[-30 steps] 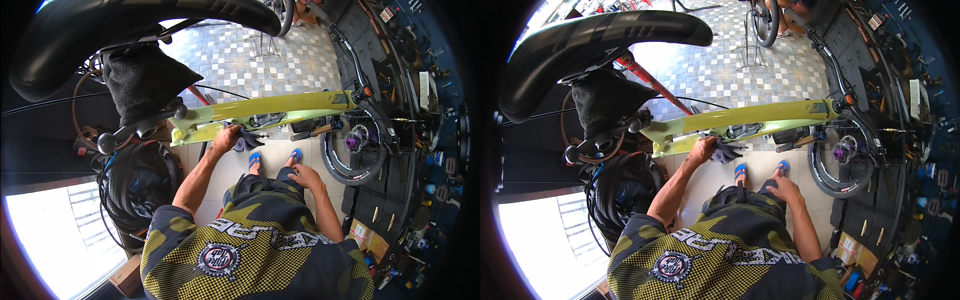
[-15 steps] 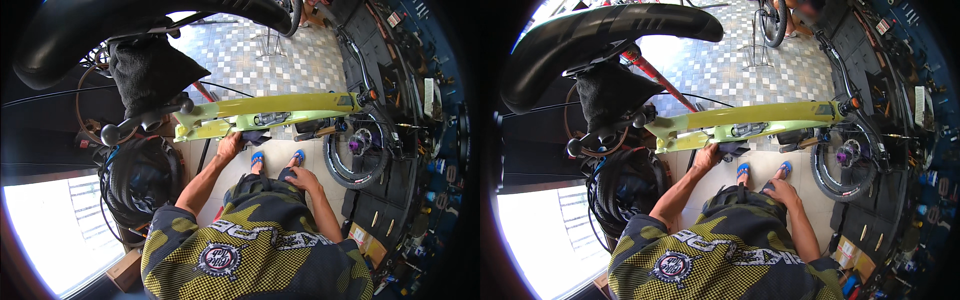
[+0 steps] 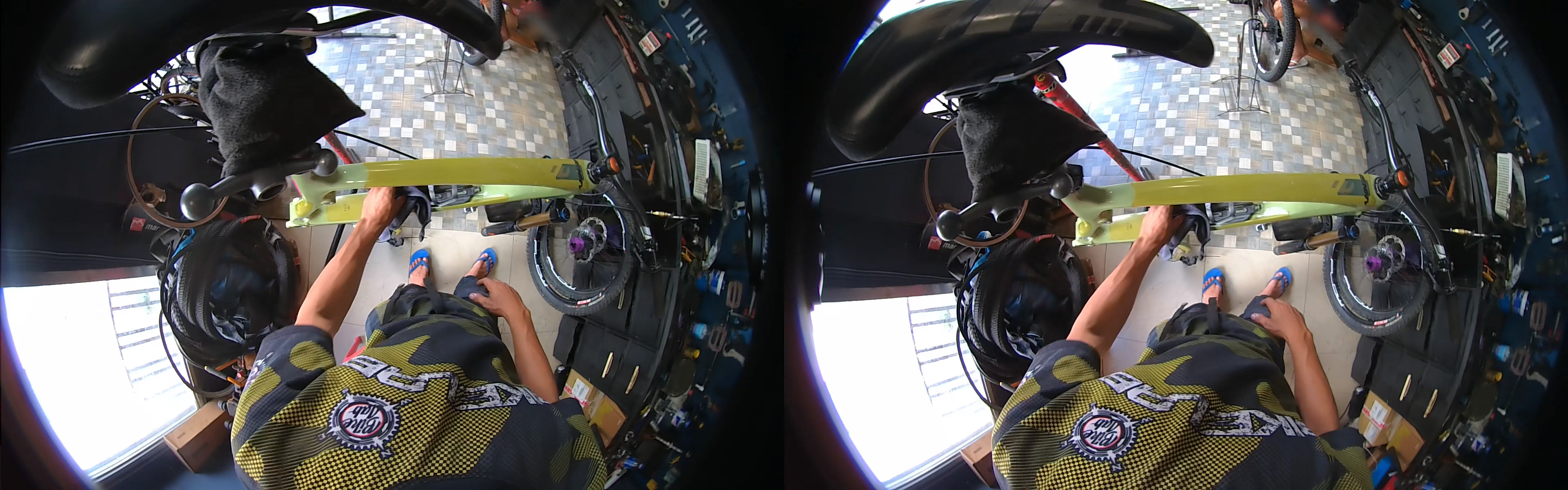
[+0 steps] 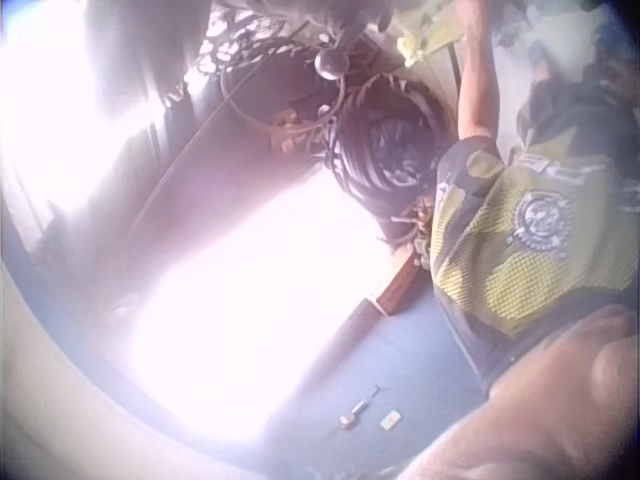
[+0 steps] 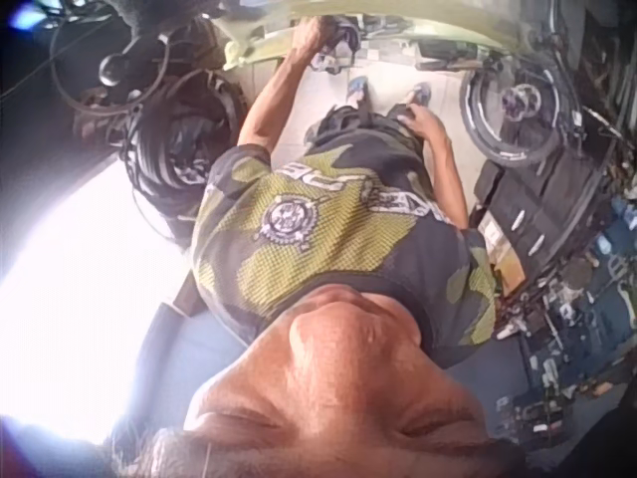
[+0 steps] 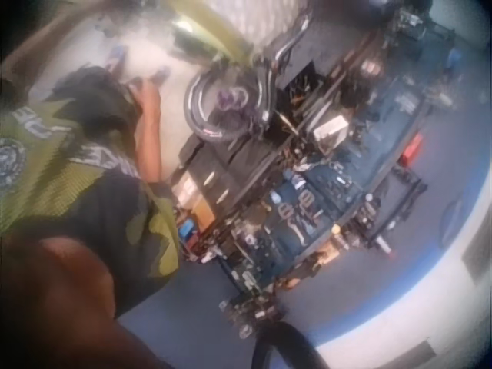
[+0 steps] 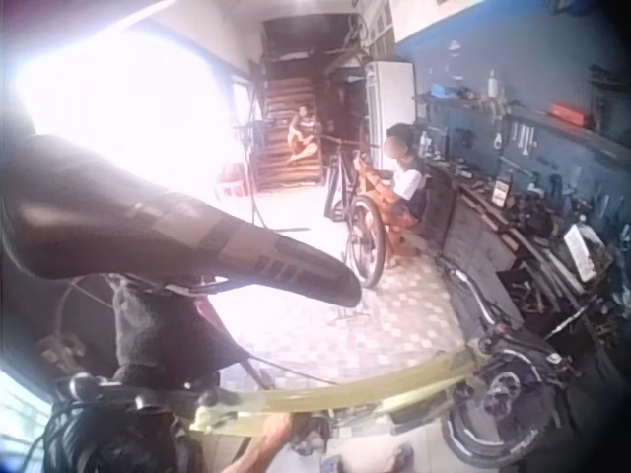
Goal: The person wipes the frame of a lime-green bicycle with a dark cloth. The person repeatedly wipes the top tube, down tube, and seat tube areas while the bicycle is mounted on a repair stand.
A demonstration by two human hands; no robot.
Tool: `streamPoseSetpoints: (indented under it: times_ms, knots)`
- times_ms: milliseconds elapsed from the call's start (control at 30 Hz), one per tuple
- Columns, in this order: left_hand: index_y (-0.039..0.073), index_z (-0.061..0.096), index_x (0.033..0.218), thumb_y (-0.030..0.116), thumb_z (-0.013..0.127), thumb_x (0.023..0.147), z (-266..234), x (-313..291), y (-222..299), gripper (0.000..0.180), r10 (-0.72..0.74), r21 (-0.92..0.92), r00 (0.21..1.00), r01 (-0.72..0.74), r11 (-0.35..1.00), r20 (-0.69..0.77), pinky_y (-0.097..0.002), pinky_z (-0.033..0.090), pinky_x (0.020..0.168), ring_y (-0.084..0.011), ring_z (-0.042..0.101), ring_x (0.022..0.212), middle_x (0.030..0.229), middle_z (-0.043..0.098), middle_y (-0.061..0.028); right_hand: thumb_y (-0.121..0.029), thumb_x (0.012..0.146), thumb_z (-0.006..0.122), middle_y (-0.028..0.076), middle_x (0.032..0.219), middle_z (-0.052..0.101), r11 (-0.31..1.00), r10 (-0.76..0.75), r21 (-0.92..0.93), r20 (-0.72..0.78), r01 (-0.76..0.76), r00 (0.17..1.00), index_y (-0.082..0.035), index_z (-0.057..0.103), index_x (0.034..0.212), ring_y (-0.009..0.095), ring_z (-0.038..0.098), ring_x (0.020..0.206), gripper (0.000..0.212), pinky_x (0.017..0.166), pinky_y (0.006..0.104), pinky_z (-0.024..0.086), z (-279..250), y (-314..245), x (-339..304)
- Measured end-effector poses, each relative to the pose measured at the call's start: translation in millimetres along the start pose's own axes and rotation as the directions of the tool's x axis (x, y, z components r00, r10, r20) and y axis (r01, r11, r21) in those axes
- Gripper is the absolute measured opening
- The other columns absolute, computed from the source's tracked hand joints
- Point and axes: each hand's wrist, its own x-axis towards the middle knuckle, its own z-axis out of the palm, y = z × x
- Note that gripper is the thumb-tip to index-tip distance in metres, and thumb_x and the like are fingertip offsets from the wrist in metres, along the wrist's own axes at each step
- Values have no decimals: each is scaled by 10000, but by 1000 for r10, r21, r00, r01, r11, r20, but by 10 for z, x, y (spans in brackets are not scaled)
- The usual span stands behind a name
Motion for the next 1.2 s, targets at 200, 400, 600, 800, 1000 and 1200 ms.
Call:
streamPoseSetpoints:
  times_ms: [200, 400, 600, 800, 1000, 1200]
  knots:
    - [16, 665, 1171, 109, 628, 915, 59, 283, -172, 275, 17, 60, 958, -36, 998, 286, -531, 527, 846, -481, 655, 970, 1062, 690, -275, -478, 895, 743, 212, 1259, 704, 997, -42, 59, -60, 46, 997, -67, 668, 1303, 382, 667, 1186, 583, 1009, 454, 524, 95, 30, 9]
    - [35, 627, 1257, 91, 650, 889, -154, 361, -363, 373, 309, -54, 919, -306, 951, 243, -532, 515, 894, -475, 639, 1045, 1128, 679, -252, -473, 883, 757, 219, 1264, 705, 997, 0, 76, -23, 2, 1000, -55, 667, 1311, 379, 682, 1159, 605, 1005, 454, 525, 105, 89, -55]
    - [62, 594, 1319, 67, 726, 820, 92, 152, -170, 516, -44, -46, 989, 51, 998, 142, -530, 505, 951, -473, 616, 1121, 1219, 652, -247, -470, 881, 755, 222, 1244, 713, 997, 23, 71, -7, -23, 1000, -51, 664, 1312, 380, 682, 1158, 608, 1008, 457, 524, 151, 109, -65]
    - [63, 576, 1363, 36, 723, 817, -6, 198, -468, 566, 153, -155, 960, -119, 981, 233, -534, 487, 989, -472, 590, 1200, 1276, 635, -258, -465, 879, 762, 224, 1229, 716, 994, 2, 106, 5, -2, 1000, -45, 666, 1306, 374, 689, 1147, 607, 993, 450, 534, 106, 45, 16]
    - [56, 550, 1391, 49, 725, 825, 173, 102, -374, 593, -118, -24, 958, 129, 991, 261, -508, 491, 1028, -471, 568, 1253, 1338, 610, -257, -467, 876, 771, 225, 1213, 719, 996, -20, 83, -1, 20, 1000, -41, 673, 1288, 373, 695, 1129, 600, 985, 450, 538, 162, 74, 48]
    - [42, 582, 1293, 67, 685, 844, 118, 174, -529, 461, 142, -90, 972, -127, 988, 185, -524, 523, 951, -469, 615, 1144, 1244, 646, -254, -460, 881, 770, 225, 1213, 720, 997, -17, 76, 16, 15, 1000, -40, 675, 1289, 375, 698, 1125, 593, 978, 449, 542, 143, 37, -6]
